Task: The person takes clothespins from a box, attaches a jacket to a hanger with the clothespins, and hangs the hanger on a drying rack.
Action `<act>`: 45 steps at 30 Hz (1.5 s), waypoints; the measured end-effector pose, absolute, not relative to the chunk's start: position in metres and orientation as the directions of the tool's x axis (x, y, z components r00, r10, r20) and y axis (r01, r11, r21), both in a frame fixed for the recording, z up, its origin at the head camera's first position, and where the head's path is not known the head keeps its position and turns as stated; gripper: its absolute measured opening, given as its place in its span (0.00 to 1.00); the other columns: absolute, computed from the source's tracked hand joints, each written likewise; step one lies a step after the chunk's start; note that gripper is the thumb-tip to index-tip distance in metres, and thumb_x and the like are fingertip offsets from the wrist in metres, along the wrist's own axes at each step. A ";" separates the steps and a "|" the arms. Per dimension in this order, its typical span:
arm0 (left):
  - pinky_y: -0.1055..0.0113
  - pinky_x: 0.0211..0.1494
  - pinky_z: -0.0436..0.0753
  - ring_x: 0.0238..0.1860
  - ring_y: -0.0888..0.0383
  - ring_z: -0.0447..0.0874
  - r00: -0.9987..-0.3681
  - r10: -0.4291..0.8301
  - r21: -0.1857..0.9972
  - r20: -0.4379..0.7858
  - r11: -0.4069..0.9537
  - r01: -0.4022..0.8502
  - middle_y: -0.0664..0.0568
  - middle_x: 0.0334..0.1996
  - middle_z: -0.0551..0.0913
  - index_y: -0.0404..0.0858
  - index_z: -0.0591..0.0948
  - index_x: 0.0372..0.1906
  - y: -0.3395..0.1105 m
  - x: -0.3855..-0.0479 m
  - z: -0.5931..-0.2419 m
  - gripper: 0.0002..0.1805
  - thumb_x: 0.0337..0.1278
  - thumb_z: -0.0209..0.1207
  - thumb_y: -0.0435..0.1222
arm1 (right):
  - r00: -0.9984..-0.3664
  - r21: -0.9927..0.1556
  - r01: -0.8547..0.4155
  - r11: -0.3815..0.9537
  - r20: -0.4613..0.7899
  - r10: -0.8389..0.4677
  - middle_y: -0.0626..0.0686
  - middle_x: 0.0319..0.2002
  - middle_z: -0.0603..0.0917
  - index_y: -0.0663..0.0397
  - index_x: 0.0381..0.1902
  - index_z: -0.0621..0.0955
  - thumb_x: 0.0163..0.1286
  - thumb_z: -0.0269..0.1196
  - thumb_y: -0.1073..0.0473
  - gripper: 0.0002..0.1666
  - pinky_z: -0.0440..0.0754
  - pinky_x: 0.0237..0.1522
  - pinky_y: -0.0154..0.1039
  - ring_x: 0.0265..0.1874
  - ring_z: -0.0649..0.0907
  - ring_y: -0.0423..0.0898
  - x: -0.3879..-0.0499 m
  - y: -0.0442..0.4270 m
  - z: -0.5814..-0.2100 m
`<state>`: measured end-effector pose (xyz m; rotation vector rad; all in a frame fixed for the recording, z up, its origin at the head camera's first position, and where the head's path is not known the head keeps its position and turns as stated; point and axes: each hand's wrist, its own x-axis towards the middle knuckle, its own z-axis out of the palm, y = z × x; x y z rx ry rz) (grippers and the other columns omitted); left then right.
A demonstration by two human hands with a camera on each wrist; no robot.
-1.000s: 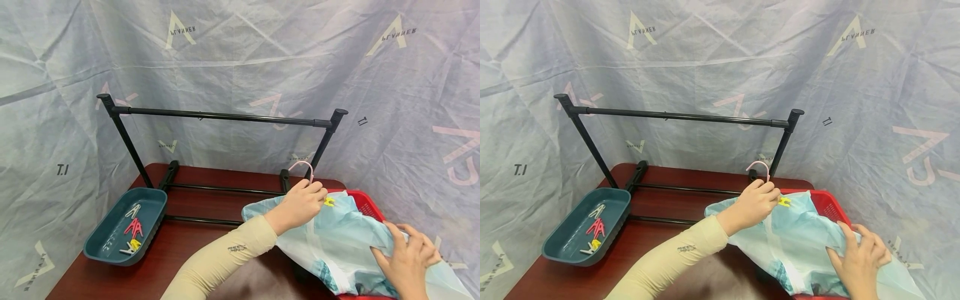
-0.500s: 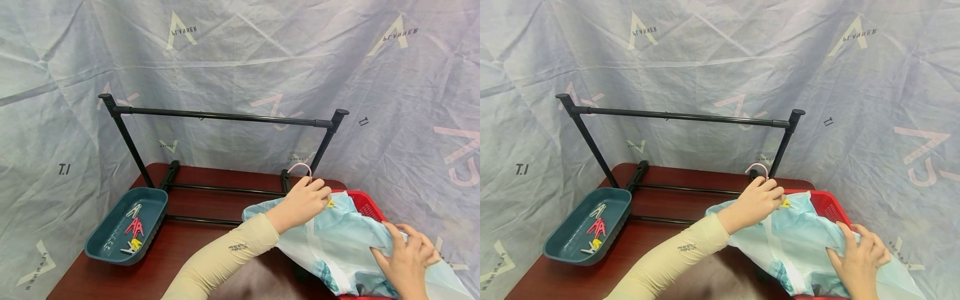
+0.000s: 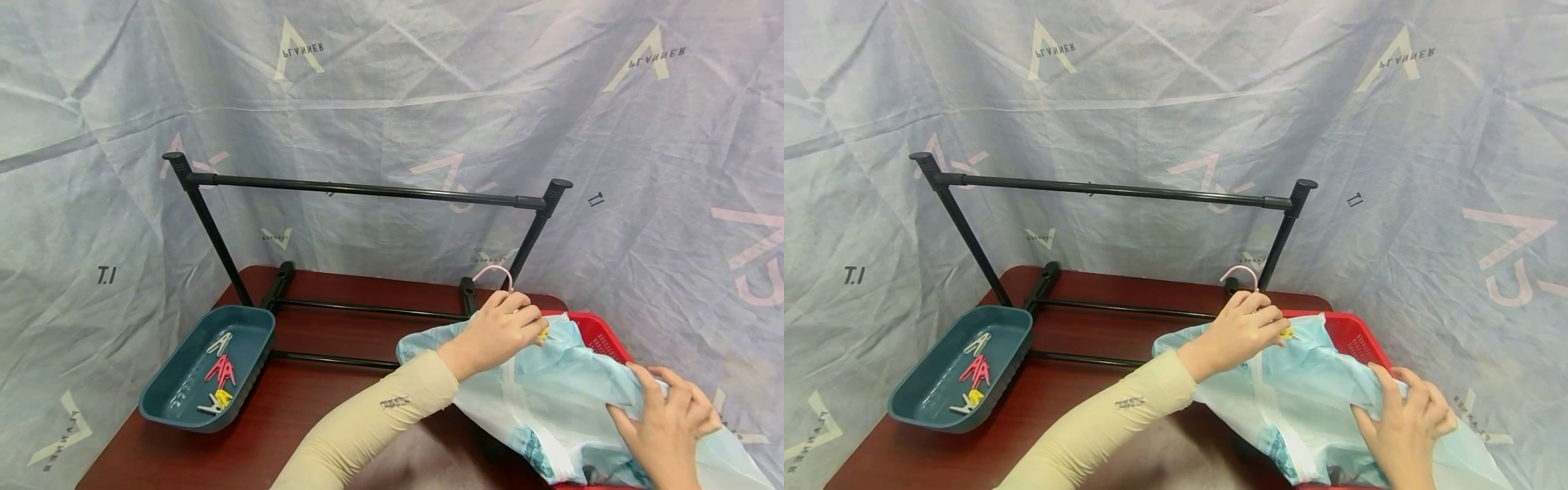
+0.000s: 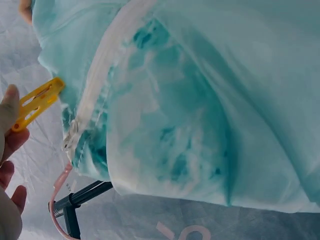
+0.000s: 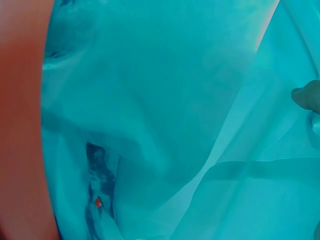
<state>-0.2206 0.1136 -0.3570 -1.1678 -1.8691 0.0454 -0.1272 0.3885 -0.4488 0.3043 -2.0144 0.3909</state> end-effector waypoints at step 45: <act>0.63 0.58 0.67 0.57 0.60 0.71 -0.229 0.766 -0.420 0.600 0.545 0.725 0.65 0.51 0.82 0.55 0.80 0.62 0.127 -0.207 -0.364 0.27 0.63 0.57 0.61 | -0.414 -0.143 -0.375 0.916 0.910 -0.027 0.75 0.49 0.66 0.64 0.53 0.75 0.70 0.50 0.27 0.43 0.42 0.48 0.66 0.51 0.57 0.78 -0.133 0.392 -0.455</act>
